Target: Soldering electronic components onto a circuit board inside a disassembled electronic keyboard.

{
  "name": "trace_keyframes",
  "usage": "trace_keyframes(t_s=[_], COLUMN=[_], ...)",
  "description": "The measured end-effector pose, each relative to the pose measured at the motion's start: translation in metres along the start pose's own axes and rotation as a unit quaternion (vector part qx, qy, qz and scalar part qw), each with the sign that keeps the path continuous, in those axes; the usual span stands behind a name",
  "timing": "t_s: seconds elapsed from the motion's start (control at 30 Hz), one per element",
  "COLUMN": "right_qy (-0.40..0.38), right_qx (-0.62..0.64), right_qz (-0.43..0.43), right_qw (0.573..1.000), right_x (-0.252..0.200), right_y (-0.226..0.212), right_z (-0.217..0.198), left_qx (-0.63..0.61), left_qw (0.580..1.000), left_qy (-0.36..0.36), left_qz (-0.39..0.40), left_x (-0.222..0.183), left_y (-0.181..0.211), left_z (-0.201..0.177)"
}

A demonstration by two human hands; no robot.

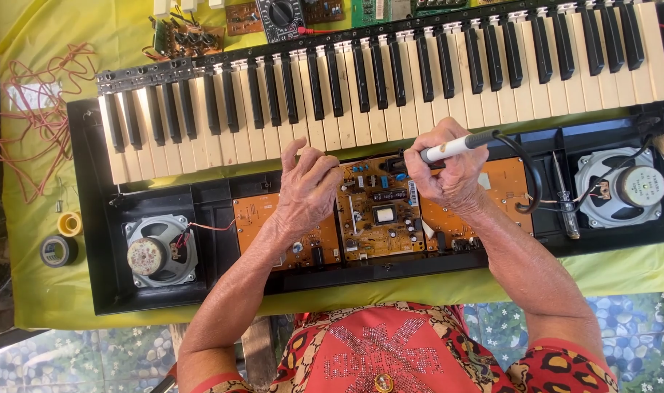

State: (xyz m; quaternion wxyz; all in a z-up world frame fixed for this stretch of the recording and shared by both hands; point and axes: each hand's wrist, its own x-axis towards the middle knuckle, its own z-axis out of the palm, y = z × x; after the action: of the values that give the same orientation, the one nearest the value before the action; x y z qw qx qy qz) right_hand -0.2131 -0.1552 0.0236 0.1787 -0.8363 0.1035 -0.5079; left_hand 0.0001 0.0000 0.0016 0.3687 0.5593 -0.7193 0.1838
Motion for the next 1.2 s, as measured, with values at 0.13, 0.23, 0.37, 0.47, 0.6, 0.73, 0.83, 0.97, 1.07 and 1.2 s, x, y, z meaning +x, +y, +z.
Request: trace_keyframes(t_s=[0.13,0.23,0.37,0.47,0.6,0.73,0.83,0.97,1.07,1.2], right_qy=[-0.001,-0.004,0.003,0.0,0.006,0.006,0.006,0.005,0.004,-0.019], right_qx=[-0.017,-0.016,-0.015,-0.015,-0.011,-0.01,-0.013,-0.018,-0.013,-0.012], right_qz=[0.0,0.002,0.009,0.001,0.007,0.017,0.024,0.022,0.02,0.026], right_qw=[1.0,1.0,1.0,1.0,1.0,1.0,1.0,1.0,1.0,0.999], right_x=[-0.002,0.0,-0.002,0.005,0.005,-0.002,-0.001,-0.004,-0.006,-0.008], right_y=[0.001,0.0,0.001,-0.001,-0.001,0.005,0.002,0.005,0.008,0.007], right_z=[-0.002,-0.001,-0.003,-0.002,-0.005,0.004,0.006,0.007,0.009,0.002], left_qx=[0.002,0.002,0.005,0.001,0.005,0.006,-0.004,0.0,0.007,0.012], left_qw=[1.0,1.0,1.0,1.0,1.0,0.998,0.998,0.998,0.998,0.998], left_qy=[-0.002,-0.002,-0.011,-0.018,-0.028,-0.05,-0.057,-0.061,-0.067,-0.066], left_qz=[0.0,0.0,0.001,-0.004,-0.004,-0.026,-0.021,-0.013,-0.009,-0.017], left_x=[-0.002,-0.003,-0.003,-0.001,-0.005,-0.007,-0.011,-0.013,-0.013,-0.006], left_y=[-0.001,0.0,0.0,0.001,0.003,0.005,0.004,0.002,0.002,0.006], left_z=[0.001,0.001,0.002,0.0,0.003,0.007,0.011,0.01,0.01,0.006])
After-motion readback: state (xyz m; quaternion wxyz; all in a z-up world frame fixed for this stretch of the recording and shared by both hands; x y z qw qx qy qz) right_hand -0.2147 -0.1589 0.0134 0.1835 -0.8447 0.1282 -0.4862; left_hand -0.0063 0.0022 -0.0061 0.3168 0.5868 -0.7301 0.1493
